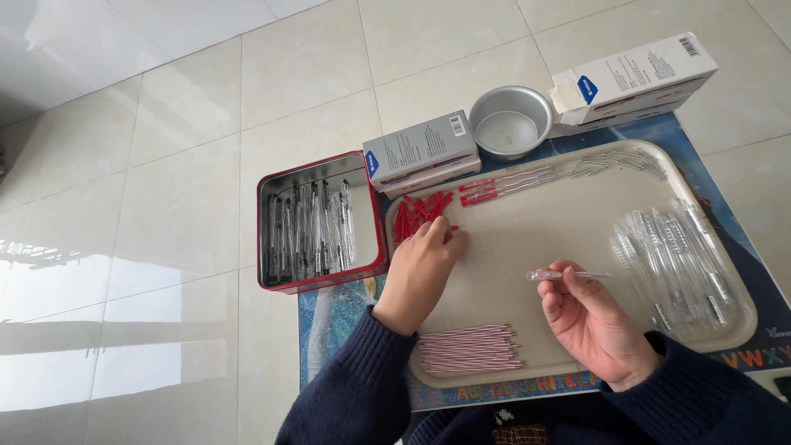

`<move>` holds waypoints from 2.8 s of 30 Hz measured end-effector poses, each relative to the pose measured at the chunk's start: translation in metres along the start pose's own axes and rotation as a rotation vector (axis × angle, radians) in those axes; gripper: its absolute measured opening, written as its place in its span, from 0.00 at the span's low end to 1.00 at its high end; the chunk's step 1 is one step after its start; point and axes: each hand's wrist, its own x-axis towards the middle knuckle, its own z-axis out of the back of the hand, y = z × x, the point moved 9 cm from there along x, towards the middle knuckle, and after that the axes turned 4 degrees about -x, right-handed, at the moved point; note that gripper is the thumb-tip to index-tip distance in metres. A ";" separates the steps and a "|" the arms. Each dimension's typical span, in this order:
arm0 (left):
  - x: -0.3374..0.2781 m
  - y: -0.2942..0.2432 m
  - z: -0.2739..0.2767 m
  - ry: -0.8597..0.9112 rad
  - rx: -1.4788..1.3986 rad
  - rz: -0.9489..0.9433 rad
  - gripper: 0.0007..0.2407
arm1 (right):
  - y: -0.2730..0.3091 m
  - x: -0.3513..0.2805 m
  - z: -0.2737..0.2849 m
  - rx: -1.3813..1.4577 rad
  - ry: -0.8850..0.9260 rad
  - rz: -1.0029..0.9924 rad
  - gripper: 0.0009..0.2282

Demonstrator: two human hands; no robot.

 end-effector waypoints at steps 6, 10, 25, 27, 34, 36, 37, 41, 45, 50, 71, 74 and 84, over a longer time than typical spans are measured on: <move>0.003 -0.008 0.004 -0.084 0.107 -0.078 0.02 | 0.000 0.001 0.002 -0.013 -0.001 -0.002 0.07; 0.000 -0.019 0.038 -0.165 -0.265 -0.017 0.08 | -0.003 0.002 0.013 -0.018 -0.034 -0.014 0.07; -0.009 -0.018 0.040 -0.249 -1.398 0.139 0.05 | -0.001 0.001 0.023 -0.037 -0.102 0.014 0.10; -0.008 -0.020 0.044 -0.262 -1.321 0.123 0.06 | -0.001 0.002 0.026 -0.023 -0.132 0.011 0.10; -0.009 -0.023 0.044 -0.291 -1.265 0.125 0.08 | -0.001 0.002 0.022 -0.035 -0.132 0.020 0.10; -0.009 -0.025 0.044 -0.296 -1.213 0.126 0.08 | 0.000 0.002 0.029 -0.089 -0.187 0.041 0.10; -0.009 -0.024 0.042 -0.295 -1.214 0.128 0.08 | 0.000 0.003 0.029 -0.089 -0.189 0.039 0.10; -0.008 -0.023 0.037 -0.276 -1.292 0.130 0.06 | 0.001 0.002 0.030 -0.105 -0.195 0.042 0.10; -0.007 -0.032 0.040 -0.257 -1.176 0.079 0.04 | -0.001 0.002 0.024 -0.080 -0.164 0.033 0.11; -0.009 -0.034 0.029 -0.261 -1.238 0.049 0.06 | -0.001 0.002 0.028 -0.084 -0.181 0.038 0.10; -0.012 -0.040 0.029 -0.301 -1.178 0.010 0.09 | -0.002 0.002 0.031 -0.019 -0.154 0.043 0.11; -0.013 -0.046 0.027 -0.282 -1.147 -0.035 0.11 | -0.002 0.002 0.035 -0.006 -0.152 0.042 0.11; -0.010 -0.048 0.038 -0.225 -1.092 -0.021 0.09 | 0.005 -0.002 0.025 -0.135 -0.161 0.115 0.09</move>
